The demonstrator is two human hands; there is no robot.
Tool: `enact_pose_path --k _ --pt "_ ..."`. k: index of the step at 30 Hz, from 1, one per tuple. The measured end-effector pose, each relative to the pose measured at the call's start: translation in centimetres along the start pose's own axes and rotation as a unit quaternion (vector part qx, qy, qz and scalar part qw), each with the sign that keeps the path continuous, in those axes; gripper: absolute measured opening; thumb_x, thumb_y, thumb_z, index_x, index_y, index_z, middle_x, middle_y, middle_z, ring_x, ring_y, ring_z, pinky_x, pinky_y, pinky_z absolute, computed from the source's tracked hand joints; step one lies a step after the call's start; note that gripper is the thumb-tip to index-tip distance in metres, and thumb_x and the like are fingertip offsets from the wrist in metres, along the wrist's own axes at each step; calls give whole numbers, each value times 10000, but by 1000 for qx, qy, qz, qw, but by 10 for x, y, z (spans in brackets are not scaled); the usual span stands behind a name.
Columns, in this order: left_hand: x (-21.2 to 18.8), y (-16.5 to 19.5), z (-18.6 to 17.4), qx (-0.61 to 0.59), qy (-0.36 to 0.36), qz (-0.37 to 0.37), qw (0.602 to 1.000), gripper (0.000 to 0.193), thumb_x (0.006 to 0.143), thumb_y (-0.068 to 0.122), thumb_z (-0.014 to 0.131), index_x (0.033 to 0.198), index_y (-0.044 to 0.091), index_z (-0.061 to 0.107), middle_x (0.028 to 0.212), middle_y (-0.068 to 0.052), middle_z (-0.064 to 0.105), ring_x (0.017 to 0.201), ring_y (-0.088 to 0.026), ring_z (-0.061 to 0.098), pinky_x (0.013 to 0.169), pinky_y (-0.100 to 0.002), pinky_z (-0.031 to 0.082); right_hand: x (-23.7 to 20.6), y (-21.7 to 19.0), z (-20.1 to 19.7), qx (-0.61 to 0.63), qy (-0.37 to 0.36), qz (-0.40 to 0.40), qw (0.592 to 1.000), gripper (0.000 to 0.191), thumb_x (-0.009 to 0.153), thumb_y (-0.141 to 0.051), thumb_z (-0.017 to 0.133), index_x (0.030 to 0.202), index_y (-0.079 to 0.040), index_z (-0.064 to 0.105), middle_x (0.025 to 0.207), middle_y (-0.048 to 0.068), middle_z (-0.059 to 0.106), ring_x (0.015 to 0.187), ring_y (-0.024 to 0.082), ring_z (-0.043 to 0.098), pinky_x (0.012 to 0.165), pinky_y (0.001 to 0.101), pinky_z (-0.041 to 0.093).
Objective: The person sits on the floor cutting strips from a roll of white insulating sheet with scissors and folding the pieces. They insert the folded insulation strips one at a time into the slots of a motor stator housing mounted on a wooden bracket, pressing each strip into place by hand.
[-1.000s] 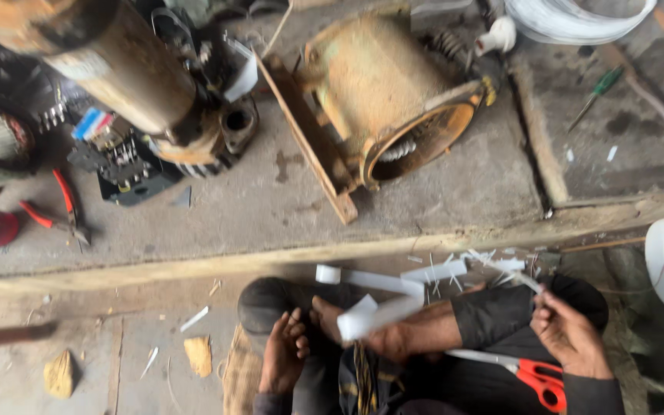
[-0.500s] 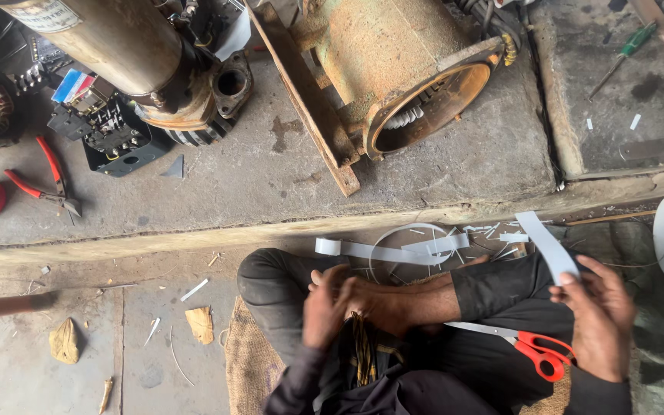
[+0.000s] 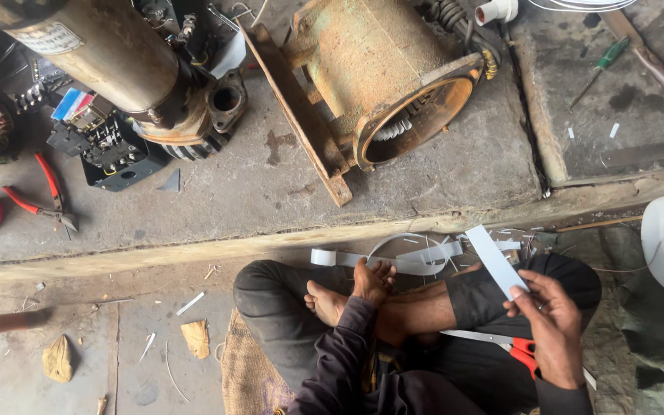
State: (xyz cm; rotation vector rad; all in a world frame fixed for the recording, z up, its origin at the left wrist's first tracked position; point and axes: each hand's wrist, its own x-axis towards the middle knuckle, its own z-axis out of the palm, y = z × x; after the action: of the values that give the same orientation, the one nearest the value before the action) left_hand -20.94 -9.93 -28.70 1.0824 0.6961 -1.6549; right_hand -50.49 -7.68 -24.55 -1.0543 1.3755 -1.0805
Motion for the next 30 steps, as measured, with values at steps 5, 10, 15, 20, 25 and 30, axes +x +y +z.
enact_pose_path --k 5,10,15,20,25,30 --pt "10 0 -6 -17 5 58 998 562 1009 464 325 1332 70 562 1062 -98 706 812 -278 711 613 -373 502 1 3 7 -4 -9 23 1000 373 936 -1 661 1303 51 616 1058 147 712 799 172 667 681 294 530" --pt "8 -10 -18 189 -22 232 954 457 1017 429 460 1236 71 641 999 -107 742 777 -266 736 641 -373 519 -1 -5 -1 -77 -14 8 997 413 894 14 692 1303 31 635 1014 133 715 822 152 667 711 270 535" --pt "-32 -20 -39 545 -56 516 658 428 1029 430 636 1144 44 782 926 -114 795 822 -235 794 753 -344 591 -10 -24 -16 -137 8 9 990 276 928 20 718 1202 54 720 994 124 726 882 126 639 758 237 475" --pt "-69 6 -50 346 -248 486 763 321 1016 268 625 1180 0 692 1023 -120 784 982 -230 698 918 -353 532 -11 -53 -14 -87 -93 -118 985 171 932 37 667 1089 57 731 1101 92 672 1022 124 677 885 232 536" --pt "-85 19 -45 90 -414 358 832 257 1063 225 597 1098 -27 562 873 -32 583 823 -199 550 788 -344 440 -3 -62 22 -40 -212 -131 968 212 861 43 704 1070 41 741 1105 99 706 1051 155 695 918 274 555" --pt "-121 16 -33 379 -277 511 720 531 983 316 558 1395 7 432 1101 -90 567 964 -199 536 890 -328 445 1 -52 49 -88 -293 -240 921 254 806 4 815 1056 -10 772 1025 69 781 980 151 715 878 273 563"
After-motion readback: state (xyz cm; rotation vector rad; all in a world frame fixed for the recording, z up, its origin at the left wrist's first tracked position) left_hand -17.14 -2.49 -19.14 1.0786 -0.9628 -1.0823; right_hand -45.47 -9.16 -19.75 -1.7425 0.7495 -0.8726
